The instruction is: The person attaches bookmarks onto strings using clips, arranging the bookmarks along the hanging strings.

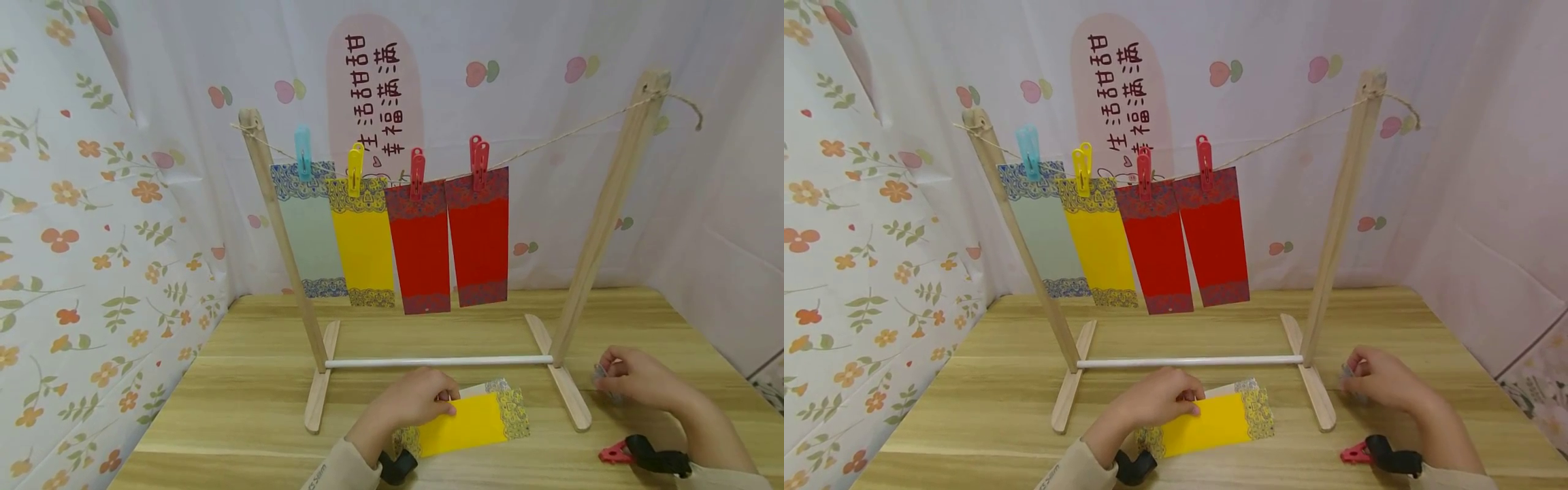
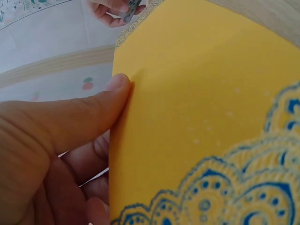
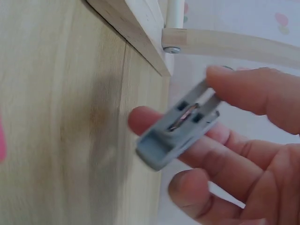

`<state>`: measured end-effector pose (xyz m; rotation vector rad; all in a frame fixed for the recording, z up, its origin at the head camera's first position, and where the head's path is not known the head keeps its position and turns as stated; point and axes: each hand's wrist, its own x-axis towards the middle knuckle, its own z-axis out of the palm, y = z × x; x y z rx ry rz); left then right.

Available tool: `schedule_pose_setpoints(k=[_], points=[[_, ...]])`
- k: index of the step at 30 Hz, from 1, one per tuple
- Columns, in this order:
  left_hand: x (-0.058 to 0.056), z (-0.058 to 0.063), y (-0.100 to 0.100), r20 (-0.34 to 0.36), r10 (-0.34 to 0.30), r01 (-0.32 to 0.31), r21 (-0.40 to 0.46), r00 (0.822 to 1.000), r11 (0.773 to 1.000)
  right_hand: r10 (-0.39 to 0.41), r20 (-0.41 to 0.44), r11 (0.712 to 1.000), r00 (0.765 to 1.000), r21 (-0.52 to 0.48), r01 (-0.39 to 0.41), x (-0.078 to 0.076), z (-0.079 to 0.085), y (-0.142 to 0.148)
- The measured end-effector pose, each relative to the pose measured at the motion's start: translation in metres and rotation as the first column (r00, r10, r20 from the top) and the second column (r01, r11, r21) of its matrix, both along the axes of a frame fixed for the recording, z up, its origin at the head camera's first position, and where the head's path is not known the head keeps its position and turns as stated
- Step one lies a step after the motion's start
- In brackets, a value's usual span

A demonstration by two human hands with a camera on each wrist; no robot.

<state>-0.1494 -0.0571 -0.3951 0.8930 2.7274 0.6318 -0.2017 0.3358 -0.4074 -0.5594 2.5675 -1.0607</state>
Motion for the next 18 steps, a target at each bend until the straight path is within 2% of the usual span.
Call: schedule_pose_setpoints(k=[3,11,18], points=[[0.0007,0.0014,-0.0007,-0.003,-0.005,0.005,0.018,1.000,1.000,-0.015,0.002,1.000,1.000,-0.015,0.015,0.0002,0.0008,-0.0016],[0.0018,0.0035,0.0005,-0.001,-0.009,0.009,0.064,1.000,0.998,0.056,-0.025,0.998,0.998,-0.018,-0.056,0.0012,0.0024,0.0009],[0.0017,0.0047,0.0014,-0.004,-0.008,0.009,0.112,1.000,0.994,0.096,-0.026,0.993,0.995,-0.072,-0.098,0.0018,0.0042,-0.0020]])
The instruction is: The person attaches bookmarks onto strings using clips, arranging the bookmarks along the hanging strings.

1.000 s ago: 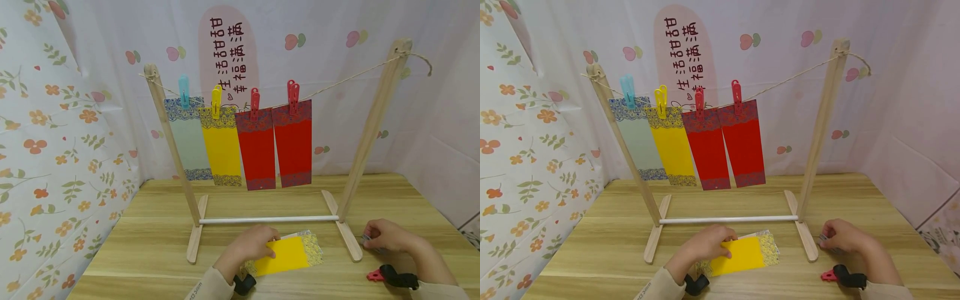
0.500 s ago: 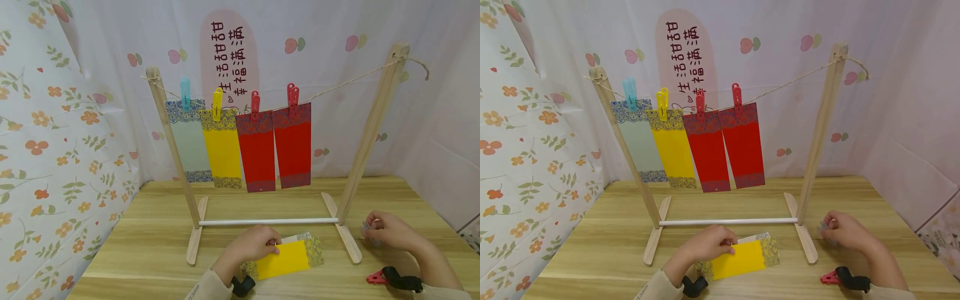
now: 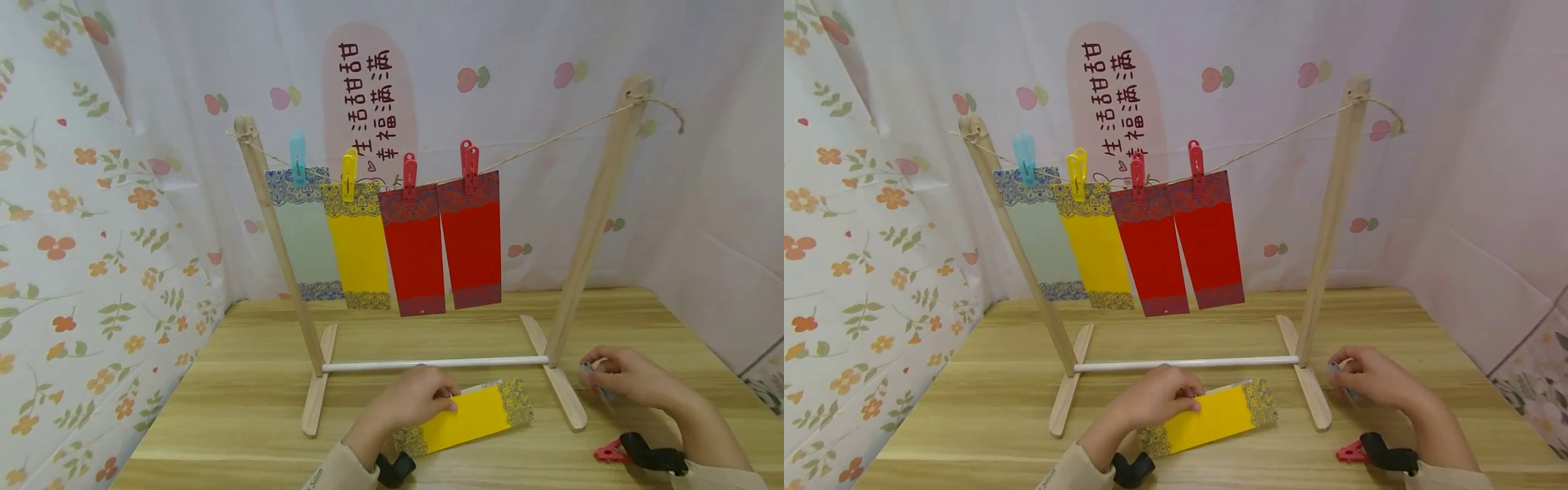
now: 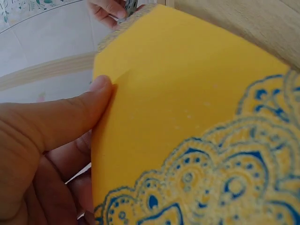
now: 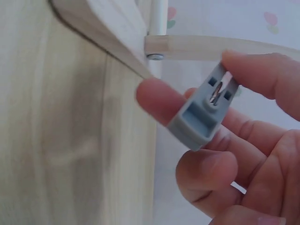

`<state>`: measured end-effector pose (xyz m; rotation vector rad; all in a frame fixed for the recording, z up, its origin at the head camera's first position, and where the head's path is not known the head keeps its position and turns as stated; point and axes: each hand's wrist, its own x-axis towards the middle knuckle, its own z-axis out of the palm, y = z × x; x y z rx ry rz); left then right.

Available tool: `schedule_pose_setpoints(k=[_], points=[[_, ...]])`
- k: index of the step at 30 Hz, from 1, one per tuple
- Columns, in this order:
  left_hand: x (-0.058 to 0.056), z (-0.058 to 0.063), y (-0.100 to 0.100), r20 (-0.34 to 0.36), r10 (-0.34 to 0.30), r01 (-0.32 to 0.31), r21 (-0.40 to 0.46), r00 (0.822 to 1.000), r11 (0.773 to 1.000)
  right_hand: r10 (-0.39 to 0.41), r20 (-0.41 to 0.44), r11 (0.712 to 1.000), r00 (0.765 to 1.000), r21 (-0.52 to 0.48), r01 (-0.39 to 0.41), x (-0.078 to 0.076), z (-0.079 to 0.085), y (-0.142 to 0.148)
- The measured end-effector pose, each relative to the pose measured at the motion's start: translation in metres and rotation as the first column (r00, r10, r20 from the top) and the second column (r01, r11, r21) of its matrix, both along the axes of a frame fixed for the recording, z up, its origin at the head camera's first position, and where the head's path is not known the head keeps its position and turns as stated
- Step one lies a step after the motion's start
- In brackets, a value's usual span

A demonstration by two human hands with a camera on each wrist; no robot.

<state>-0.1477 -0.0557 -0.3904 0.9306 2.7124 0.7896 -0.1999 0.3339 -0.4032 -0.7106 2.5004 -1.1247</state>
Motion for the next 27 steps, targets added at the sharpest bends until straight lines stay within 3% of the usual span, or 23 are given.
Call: schedule_pose_setpoints(k=[6,12,20,27], points=[[-0.001,0.000,0.000,-0.047,0.041,-0.035,0.128,0.998,0.991,-0.015,-0.006,0.999,1.000,-0.040,0.015,0.001,0.005,-0.005],[-0.001,0.006,0.000,-0.047,0.096,-0.088,0.160,0.994,0.983,-0.038,-0.052,0.998,0.998,-0.057,0.036,0.005,0.012,-0.009],[-0.005,0.013,-0.001,-0.069,0.089,-0.073,0.209,0.994,0.975,-0.112,-0.142,0.993,0.984,-0.044,0.107,0.010,0.025,-0.021],[-0.008,0.019,0.003,-0.103,0.091,-0.062,0.257,0.991,0.964,-0.107,-0.242,0.991,0.964,-0.109,0.083,0.017,0.032,-0.029]])
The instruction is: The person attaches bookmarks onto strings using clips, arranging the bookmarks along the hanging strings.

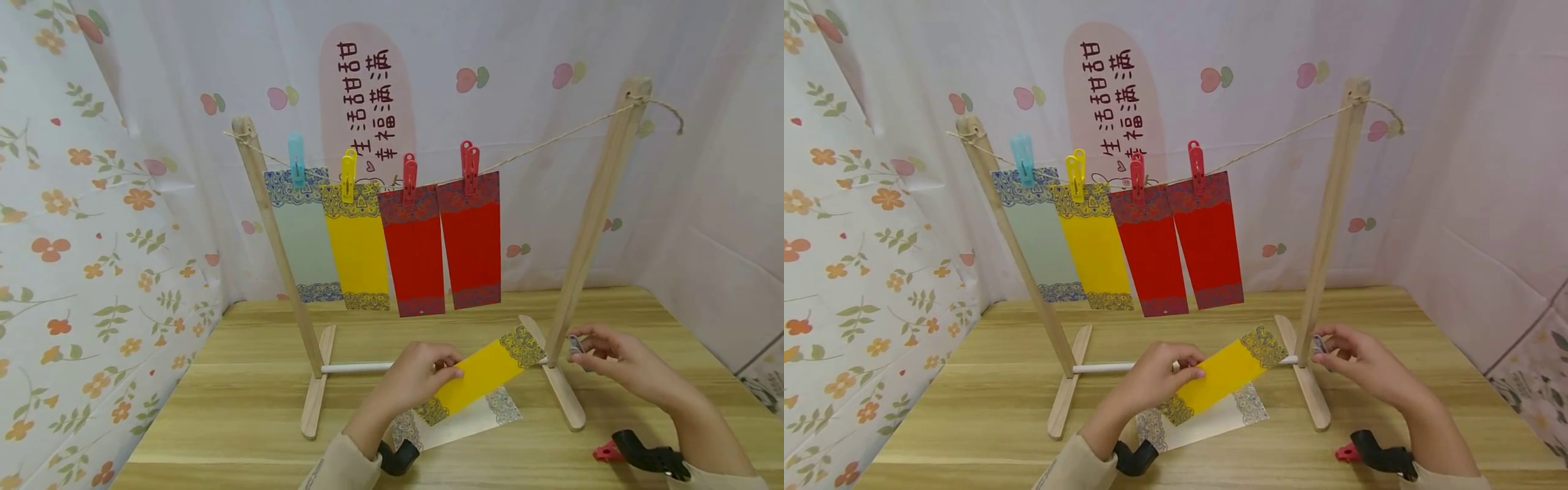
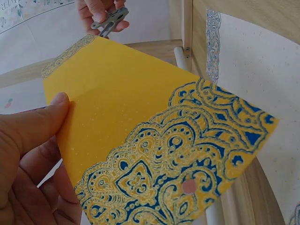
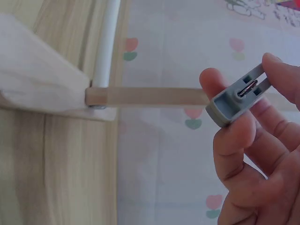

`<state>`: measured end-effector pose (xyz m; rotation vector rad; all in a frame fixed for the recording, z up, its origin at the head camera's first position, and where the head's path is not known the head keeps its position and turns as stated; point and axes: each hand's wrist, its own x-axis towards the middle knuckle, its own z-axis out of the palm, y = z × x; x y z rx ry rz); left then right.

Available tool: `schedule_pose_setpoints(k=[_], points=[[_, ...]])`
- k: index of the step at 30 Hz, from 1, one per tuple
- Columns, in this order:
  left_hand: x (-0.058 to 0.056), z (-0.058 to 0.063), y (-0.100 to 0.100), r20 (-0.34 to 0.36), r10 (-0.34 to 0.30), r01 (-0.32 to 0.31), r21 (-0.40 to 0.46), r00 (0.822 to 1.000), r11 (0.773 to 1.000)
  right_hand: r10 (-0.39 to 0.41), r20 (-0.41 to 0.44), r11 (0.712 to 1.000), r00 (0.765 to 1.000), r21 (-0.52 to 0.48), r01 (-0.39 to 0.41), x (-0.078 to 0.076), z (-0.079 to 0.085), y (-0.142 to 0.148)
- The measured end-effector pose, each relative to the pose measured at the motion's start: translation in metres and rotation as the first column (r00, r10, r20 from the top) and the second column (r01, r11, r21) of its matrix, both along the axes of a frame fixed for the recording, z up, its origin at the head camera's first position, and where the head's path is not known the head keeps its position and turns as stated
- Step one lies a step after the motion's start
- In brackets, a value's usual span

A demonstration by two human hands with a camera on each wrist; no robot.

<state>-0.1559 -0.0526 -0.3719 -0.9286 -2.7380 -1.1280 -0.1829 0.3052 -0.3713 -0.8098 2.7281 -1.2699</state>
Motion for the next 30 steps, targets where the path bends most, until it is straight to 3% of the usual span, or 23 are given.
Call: schedule_pose_setpoints(k=[10,21,26,30], points=[[-0.003,0.009,0.001,-0.010,0.018,-0.017,0.086,1.000,0.996,0.044,-0.072,0.990,0.996,-0.130,-0.054,0.007,0.008,-0.014],[-0.006,0.019,0.006,-0.040,0.077,-0.070,0.148,0.996,0.986,0.073,-0.138,0.965,0.988,-0.241,-0.105,0.006,0.032,-0.033],[-0.008,0.022,0.009,-0.027,0.099,-0.093,0.181,0.995,0.979,0.117,-0.179,0.941,0.977,-0.294,-0.167,0.004,0.048,-0.038],[-0.010,0.025,0.013,-0.060,0.130,-0.114,0.219,0.990,0.969,0.165,-0.211,0.905,0.963,-0.355,-0.233,0.003,0.061,-0.042]])
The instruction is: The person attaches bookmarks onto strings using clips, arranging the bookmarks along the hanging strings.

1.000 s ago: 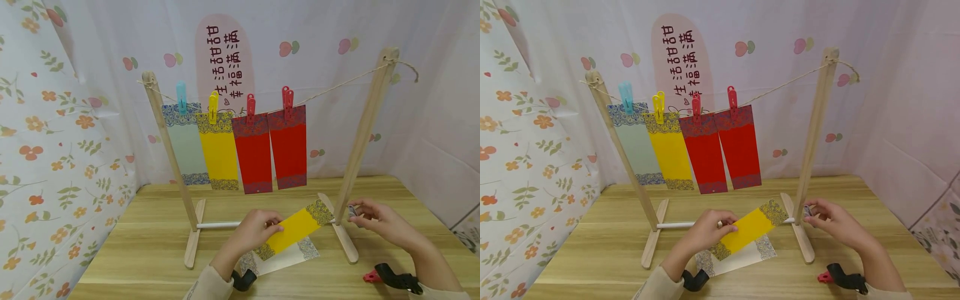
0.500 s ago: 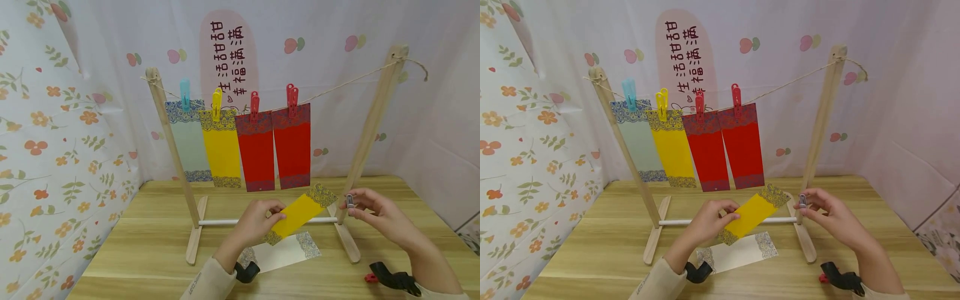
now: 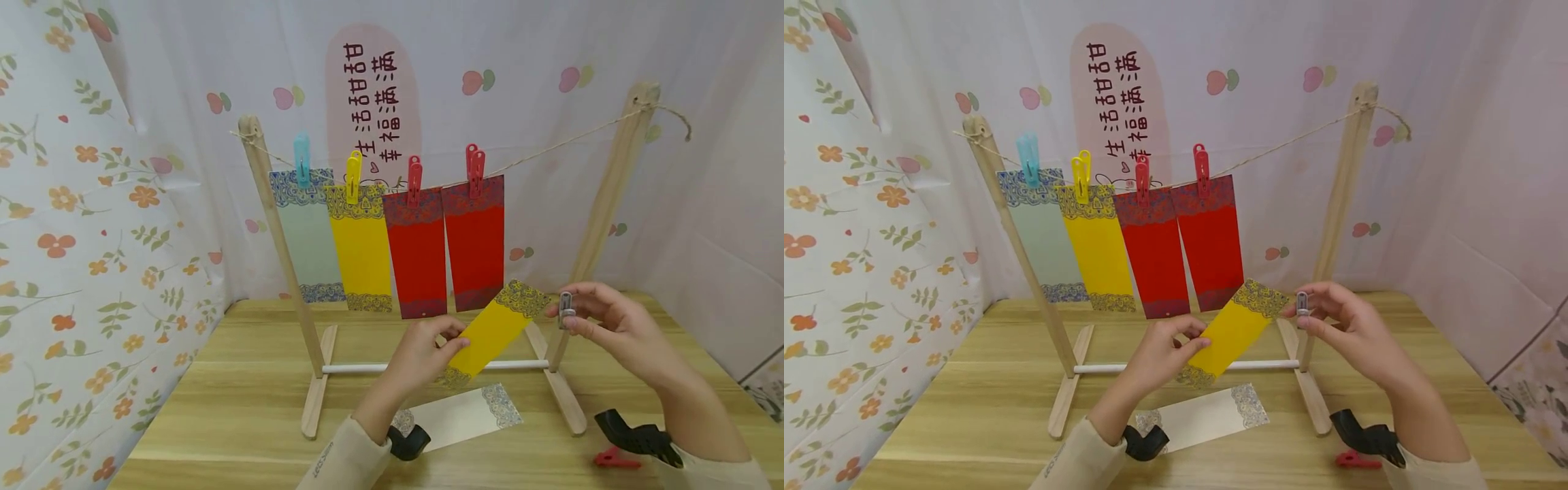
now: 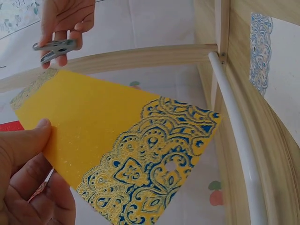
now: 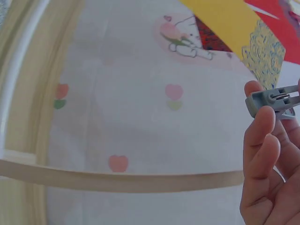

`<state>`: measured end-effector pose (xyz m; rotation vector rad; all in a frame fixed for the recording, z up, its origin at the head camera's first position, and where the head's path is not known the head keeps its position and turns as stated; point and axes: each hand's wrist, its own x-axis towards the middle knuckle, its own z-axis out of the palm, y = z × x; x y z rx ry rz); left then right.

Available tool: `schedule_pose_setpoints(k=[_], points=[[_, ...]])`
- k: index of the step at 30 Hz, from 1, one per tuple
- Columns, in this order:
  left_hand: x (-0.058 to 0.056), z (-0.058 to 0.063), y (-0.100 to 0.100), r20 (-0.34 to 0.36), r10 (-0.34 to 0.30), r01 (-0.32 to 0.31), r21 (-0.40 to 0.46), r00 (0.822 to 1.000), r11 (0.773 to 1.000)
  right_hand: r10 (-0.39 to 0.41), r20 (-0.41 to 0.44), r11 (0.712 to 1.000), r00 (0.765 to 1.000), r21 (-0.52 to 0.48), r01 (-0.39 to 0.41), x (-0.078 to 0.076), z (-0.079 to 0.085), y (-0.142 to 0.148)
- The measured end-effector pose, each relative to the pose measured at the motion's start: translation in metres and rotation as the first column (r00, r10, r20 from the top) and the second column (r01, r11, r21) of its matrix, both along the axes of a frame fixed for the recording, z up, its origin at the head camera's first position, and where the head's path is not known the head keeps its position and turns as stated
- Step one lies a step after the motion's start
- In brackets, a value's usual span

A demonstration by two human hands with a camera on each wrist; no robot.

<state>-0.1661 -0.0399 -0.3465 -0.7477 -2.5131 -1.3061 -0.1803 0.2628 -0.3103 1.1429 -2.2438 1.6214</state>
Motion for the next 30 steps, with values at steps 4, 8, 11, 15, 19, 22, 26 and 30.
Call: schedule_pose_setpoints(k=[4,8,11,15,19,22,26,30], points=[[-0.001,0.003,0.005,-0.055,0.036,-0.032,0.065,0.998,0.997,0.034,-0.017,0.997,0.999,-0.076,-0.035,0.000,0.012,-0.006],[-0.003,0.007,0.008,-0.088,0.066,-0.056,0.108,0.994,0.993,0.001,-0.027,0.990,1.000,-0.144,-0.005,0.003,0.021,-0.012],[-0.004,0.011,0.010,-0.100,0.073,-0.061,0.120,0.992,0.991,-0.030,-0.017,0.980,0.999,-0.197,0.026,0.005,0.027,-0.017],[-0.004,0.016,0.012,-0.109,0.079,-0.064,0.135,0.991,0.989,-0.048,-0.016,0.974,0.999,-0.222,0.044,0.005,0.034,-0.024],[-0.005,0.019,0.016,-0.116,0.087,-0.068,0.160,0.989,0.985,-0.044,-0.044,0.972,0.998,-0.232,0.033,0.005,0.040,-0.031],[-0.006,0.021,0.018,-0.128,0.089,-0.064,0.183,0.988,0.981,-0.063,-0.060,0.964,0.996,-0.262,0.045,0.006,0.043,-0.035],[-0.007,0.024,0.020,-0.140,0.094,-0.065,0.201,0.986,0.978,-0.099,-0.060,0.944,0.993,-0.321,0.074,0.005,0.046,-0.042],[-0.008,0.026,0.023,-0.123,0.092,-0.064,0.216,0.988,0.974,-0.071,-0.068,0.921,0.995,-0.387,0.039,0.004,0.053,-0.051]])
